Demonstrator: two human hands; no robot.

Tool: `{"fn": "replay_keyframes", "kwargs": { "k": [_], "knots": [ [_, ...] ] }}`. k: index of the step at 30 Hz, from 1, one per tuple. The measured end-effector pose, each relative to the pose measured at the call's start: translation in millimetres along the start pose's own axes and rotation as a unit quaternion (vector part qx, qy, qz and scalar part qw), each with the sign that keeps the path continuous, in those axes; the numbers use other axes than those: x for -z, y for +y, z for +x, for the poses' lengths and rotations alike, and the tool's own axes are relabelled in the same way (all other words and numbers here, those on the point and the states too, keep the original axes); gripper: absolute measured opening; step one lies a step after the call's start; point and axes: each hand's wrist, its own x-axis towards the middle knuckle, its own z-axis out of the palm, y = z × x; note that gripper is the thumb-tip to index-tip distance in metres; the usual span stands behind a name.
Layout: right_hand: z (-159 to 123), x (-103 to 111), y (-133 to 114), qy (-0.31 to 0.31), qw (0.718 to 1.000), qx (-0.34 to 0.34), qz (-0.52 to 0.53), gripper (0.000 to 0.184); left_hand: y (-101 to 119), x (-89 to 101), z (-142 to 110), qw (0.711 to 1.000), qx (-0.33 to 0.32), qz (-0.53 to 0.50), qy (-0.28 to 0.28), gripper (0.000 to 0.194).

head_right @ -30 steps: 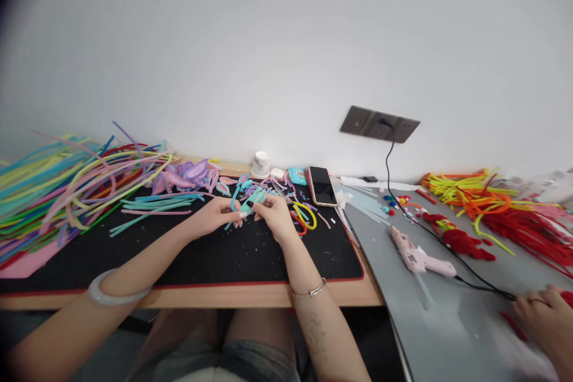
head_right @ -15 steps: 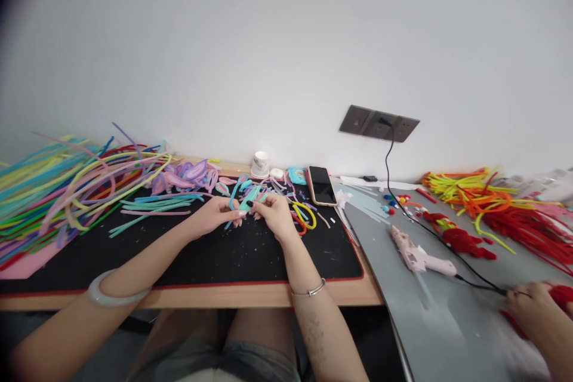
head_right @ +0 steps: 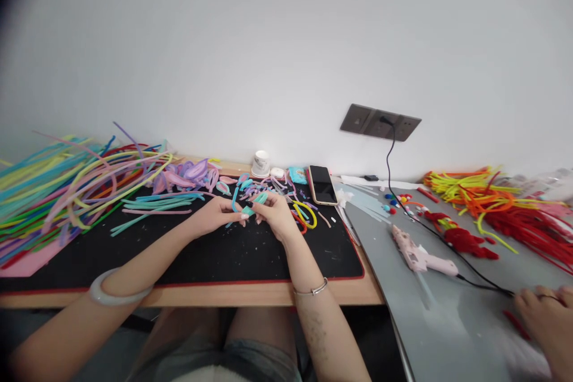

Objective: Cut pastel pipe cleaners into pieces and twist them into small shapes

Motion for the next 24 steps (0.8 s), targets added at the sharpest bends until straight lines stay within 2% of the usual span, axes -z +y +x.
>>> {"fn": "replay_keyframes", "kwargs": {
  "k": [4,9,13,24],
  "knots": [
    [-0.3,-0.7,-3.1,0.032,0.999,0.008,0.002,0.016,-4.3,0.1,1.5,0.999,0.015,0.003,0.035,0.028],
    [0.4,-1.1,-2.6,0.062,0.998,0.000,0.021,0.016,-4.6,-3.3,1.3,0.991,0.064,-0.109,0.048,0.027],
    [1.2,-2.2,0.6,0.073,0.996,-0.003,0.055,0.016,-2.7,-3.7,2.0,0.982,0.096,-0.142,0.083,0.029],
    [1.8,-3.5,3.2,0.072,0.994,-0.006,0.080,0.018,-4.3,-4.2,2.8,0.976,0.092,-0.161,0.114,0.032]
  ]
}}
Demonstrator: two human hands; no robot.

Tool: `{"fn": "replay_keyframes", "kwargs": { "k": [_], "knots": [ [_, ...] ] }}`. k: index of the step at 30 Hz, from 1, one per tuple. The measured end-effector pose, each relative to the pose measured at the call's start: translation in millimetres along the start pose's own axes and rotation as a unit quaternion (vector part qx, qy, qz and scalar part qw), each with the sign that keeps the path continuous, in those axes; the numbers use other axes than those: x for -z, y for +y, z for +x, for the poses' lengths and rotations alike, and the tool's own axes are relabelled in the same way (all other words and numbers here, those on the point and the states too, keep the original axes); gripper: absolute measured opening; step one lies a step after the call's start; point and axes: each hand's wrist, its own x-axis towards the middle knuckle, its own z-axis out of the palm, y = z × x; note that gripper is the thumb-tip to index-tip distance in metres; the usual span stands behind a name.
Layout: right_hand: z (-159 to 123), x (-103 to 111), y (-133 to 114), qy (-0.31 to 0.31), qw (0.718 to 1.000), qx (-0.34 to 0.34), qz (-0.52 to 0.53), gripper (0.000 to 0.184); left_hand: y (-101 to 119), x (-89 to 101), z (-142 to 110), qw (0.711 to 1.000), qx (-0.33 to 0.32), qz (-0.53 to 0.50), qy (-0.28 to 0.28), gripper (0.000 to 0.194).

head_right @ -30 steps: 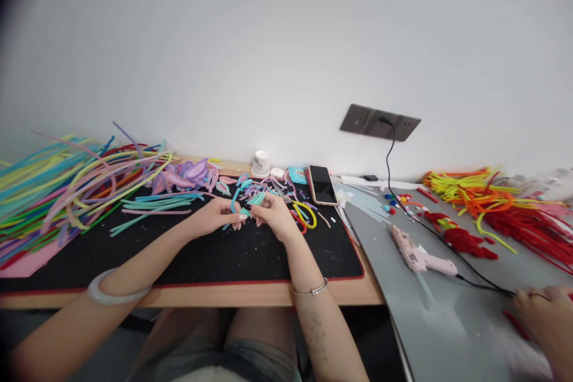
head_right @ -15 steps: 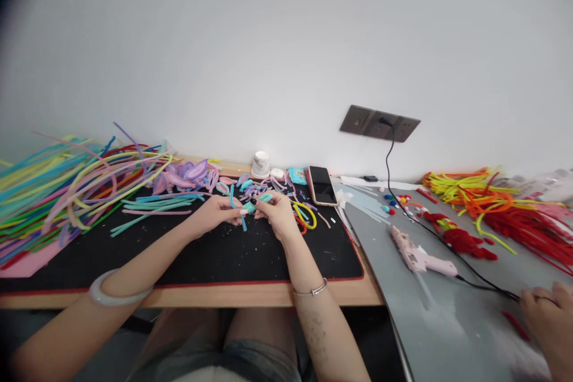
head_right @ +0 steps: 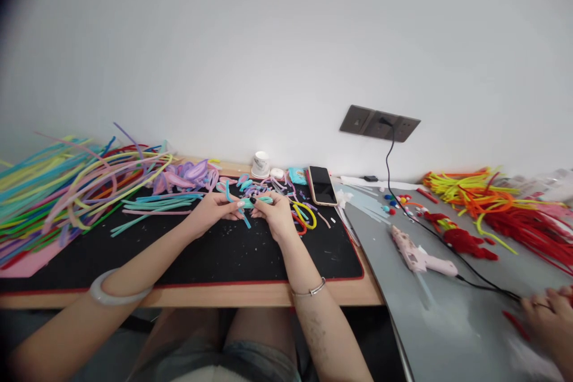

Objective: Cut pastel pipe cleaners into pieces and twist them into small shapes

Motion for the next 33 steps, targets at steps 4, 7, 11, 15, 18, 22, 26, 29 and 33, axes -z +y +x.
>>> {"fn": "replay_keyframes", "kwargs": {
  "k": [4,7,11,15,18,22,26,29,33],
  "knots": [
    [-0.7,-0.5,1.1,-0.006,1.000,-0.002,-0.002,0.018,3.0,-0.6,-0.9,1.000,0.001,0.011,-0.007,0.031],
    [0.0,-0.2,2.4,-0.002,1.000,0.005,-0.009,0.019,4.7,-0.5,-0.9,1.000,0.000,0.026,-0.003,0.028],
    [2.4,1.2,3.2,0.018,0.999,0.021,-0.023,0.018,3.0,0.2,0.5,0.999,0.003,0.031,0.008,0.028],
    [3.7,2.1,2.0,0.045,0.998,0.029,-0.031,0.018,1.6,0.8,1.4,1.000,0.000,0.026,0.014,0.027],
    [3.9,3.1,0.8,0.054,0.997,0.035,-0.042,0.019,1.6,1.2,1.5,1.000,0.003,0.026,0.012,0.027],
    [3.9,4.5,-0.6,0.053,0.997,0.040,-0.029,0.018,0.4,1.5,2.1,1.000,-0.008,0.025,0.005,0.027],
    [4.5,5.1,-1.1,0.059,0.997,0.043,-0.011,0.019,-0.7,1.4,2.5,1.000,-0.008,0.027,0.005,0.026],
    [5.2,5.8,-0.3,0.069,0.996,0.055,-0.008,0.019,-0.5,1.0,2.6,1.000,-0.009,0.026,0.004,0.025],
    [6.0,7.0,1.4,0.094,0.993,0.066,-0.014,0.018,0.4,0.7,2.9,1.000,-0.008,0.023,0.006,0.024]
  ]
}}
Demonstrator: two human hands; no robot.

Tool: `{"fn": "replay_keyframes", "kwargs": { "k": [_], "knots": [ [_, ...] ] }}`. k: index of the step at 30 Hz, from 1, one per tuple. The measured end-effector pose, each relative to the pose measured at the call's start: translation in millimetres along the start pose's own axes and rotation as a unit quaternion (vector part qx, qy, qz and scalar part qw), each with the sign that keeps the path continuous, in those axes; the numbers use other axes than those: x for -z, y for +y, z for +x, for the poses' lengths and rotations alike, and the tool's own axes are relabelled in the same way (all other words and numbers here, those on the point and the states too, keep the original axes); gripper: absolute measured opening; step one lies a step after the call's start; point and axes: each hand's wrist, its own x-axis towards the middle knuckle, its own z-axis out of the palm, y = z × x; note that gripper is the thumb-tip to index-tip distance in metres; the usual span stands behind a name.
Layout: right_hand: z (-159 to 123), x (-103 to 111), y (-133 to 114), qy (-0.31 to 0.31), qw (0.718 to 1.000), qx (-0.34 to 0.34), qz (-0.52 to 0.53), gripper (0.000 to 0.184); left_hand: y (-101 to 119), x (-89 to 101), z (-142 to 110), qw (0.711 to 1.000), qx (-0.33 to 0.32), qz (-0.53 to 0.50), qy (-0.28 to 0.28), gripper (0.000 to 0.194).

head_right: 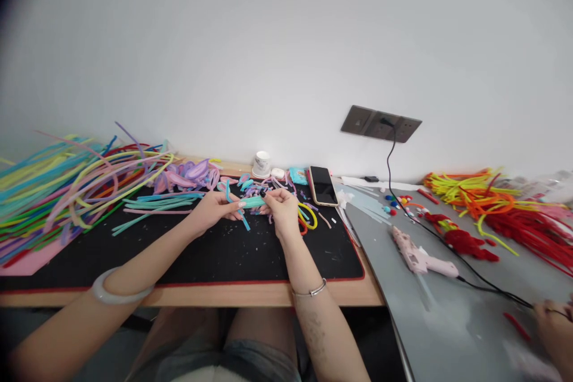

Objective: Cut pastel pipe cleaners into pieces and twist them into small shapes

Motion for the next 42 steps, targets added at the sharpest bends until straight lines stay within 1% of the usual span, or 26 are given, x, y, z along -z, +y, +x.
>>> {"fn": "replay_keyframes", "kwargs": {
  "k": [5,9,11,13,15,17,19,21,23,27,31,33,35,38,40,42],
  "knots": [
    [1,0,0,-0.001,1.000,0.004,0.020,0.016,1,-0.6,-1,1.000,0.003,-0.004,0.000,0.025],
    [1,0,-1,-0.015,0.998,-0.020,0.052,0.018,0,-1.1,-2,1.000,0.011,-0.019,0.003,0.026],
    [1,1,-2,-0.023,0.998,-0.035,0.048,0.019,0,-0.4,-2,0.999,0.015,-0.029,0.009,0.027],
    [1,2,-3,-0.032,0.998,-0.042,0.033,0.021,0,0.9,-1,0.998,0.015,-0.050,0.027,0.027],
    [1,2,-3,-0.043,0.998,-0.041,0.020,0.026,1,2.4,0,0.994,0.010,-0.085,0.061,0.027],
    [-1,1,-2,-0.069,0.997,-0.044,0.000,0.028,2,3.4,0,0.988,0.005,-0.124,0.097,0.028],
    [-4,-2,-1,-0.121,0.990,-0.055,-0.046,0.029,2,3.3,0,0.982,0.003,-0.152,0.114,0.027],
    [-7,-6,1,-0.177,0.978,-0.054,-0.100,0.026,3,2.2,-1,0.980,0.005,-0.165,0.112,0.027],
    [-10,-9,3,-0.202,0.969,-0.035,-0.136,0.018,3,0.8,-1,0.980,0.009,-0.167,0.106,0.026],
    [-11,-10,2,-0.193,0.963,-0.002,-0.189,0.014,1,-0.9,-1,0.984,0.010,-0.147,0.096,0.027],
    [-11,-7,-4,-0.204,0.944,0.000,-0.258,0.013,1,0.6,-1,0.991,-0.004,-0.104,0.087,0.028],
    [-10,-4,-6,-0.208,0.934,0.010,-0.289,0.015,2,2.0,-1,0.994,-0.014,-0.066,0.087,0.028],
    [-9,-2,-7,-0.207,0.923,0.044,-0.321,0.020,2,3.2,-1,0.996,-0.024,-0.032,0.080,0.028],
    [-7,0,-6,-0.178,0.914,0.104,-0.349,0.023,1,4.4,0,0.998,-0.032,-0.002,0.060,0.029],
    [-6,0,-6,-0.150,0.917,0.122,-0.349,0.021,0,4.6,0,0.998,-0.033,0.012,0.050,0.029],
    [-5,1,-6,-0.131,0.922,0.124,-0.343,0.022,0,4.6,0,0.998,-0.030,0.024,0.041,0.029]
  ]
}}
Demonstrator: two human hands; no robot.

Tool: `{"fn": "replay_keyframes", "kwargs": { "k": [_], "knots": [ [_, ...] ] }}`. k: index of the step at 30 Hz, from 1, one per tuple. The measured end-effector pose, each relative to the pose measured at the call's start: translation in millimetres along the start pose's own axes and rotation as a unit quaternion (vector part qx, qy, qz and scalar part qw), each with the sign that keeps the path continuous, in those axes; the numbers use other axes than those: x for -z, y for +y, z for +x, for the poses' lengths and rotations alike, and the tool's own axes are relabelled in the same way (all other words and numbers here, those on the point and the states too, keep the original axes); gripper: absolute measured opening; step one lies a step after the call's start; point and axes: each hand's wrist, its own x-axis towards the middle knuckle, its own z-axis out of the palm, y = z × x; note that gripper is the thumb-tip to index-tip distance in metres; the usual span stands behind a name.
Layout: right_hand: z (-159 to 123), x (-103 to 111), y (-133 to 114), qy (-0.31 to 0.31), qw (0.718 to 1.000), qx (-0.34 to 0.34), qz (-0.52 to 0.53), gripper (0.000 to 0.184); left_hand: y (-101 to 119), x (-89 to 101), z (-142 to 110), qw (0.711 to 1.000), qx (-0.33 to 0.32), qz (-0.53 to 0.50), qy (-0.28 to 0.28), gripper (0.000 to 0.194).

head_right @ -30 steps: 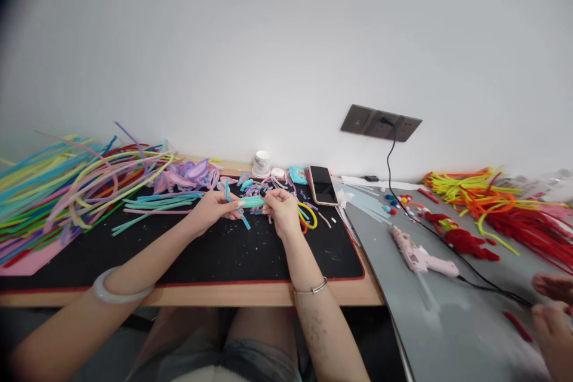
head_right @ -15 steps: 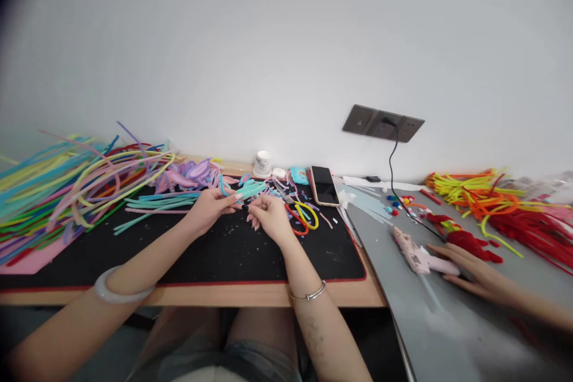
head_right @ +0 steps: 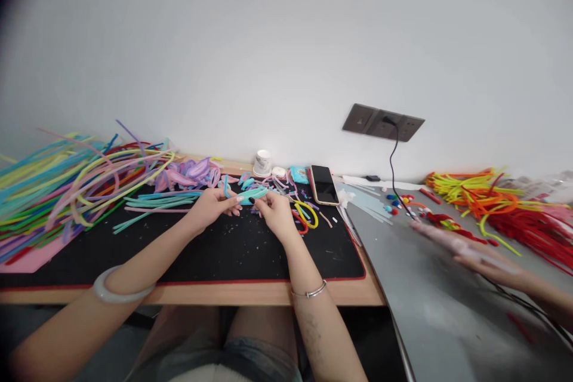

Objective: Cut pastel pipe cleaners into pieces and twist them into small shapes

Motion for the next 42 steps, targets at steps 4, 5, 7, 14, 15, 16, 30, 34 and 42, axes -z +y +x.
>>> {"fn": "replay_keyframes", "kwargs": {
  "k": [4,5,7,14,15,16,30,34,42],
  "knots": [
    [0,1,-2,0.012,1.000,-0.007,0.013,0.027,2,0.0,-1,0.999,0.001,0.011,-0.034,0.030],
    [0,2,-3,0.013,1.000,-0.007,0.016,0.028,2,-0.1,-1,0.999,0.002,0.010,-0.042,0.030],
    [0,2,-3,0.014,1.000,-0.009,0.020,0.029,2,-0.2,-2,0.998,0.007,0.007,-0.054,0.030],
    [1,0,2,0.005,0.993,-0.062,0.099,0.028,4,-0.6,-3,0.998,0.017,-0.003,-0.062,0.031],
    [1,-1,3,-0.005,0.990,-0.074,0.123,0.027,4,-0.5,-3,0.998,0.019,-0.007,-0.058,0.032],
    [1,-3,4,-0.017,0.985,-0.084,0.149,0.026,4,-0.5,-2,0.998,0.021,-0.012,-0.053,0.032],
    [-2,-21,2,-0.076,0.962,-0.073,0.250,0.023,4,-2.7,-3,0.997,0.036,-0.061,-0.024,0.032],
    [-2,-20,4,-0.106,0.965,-0.075,0.226,0.034,5,-2.2,-4,0.997,0.037,-0.058,-0.039,0.032],
    [-3,-16,1,-0.087,0.979,-0.061,0.171,0.036,6,-1.6,-4,0.995,0.034,-0.046,-0.085,0.033]
  ]
}}
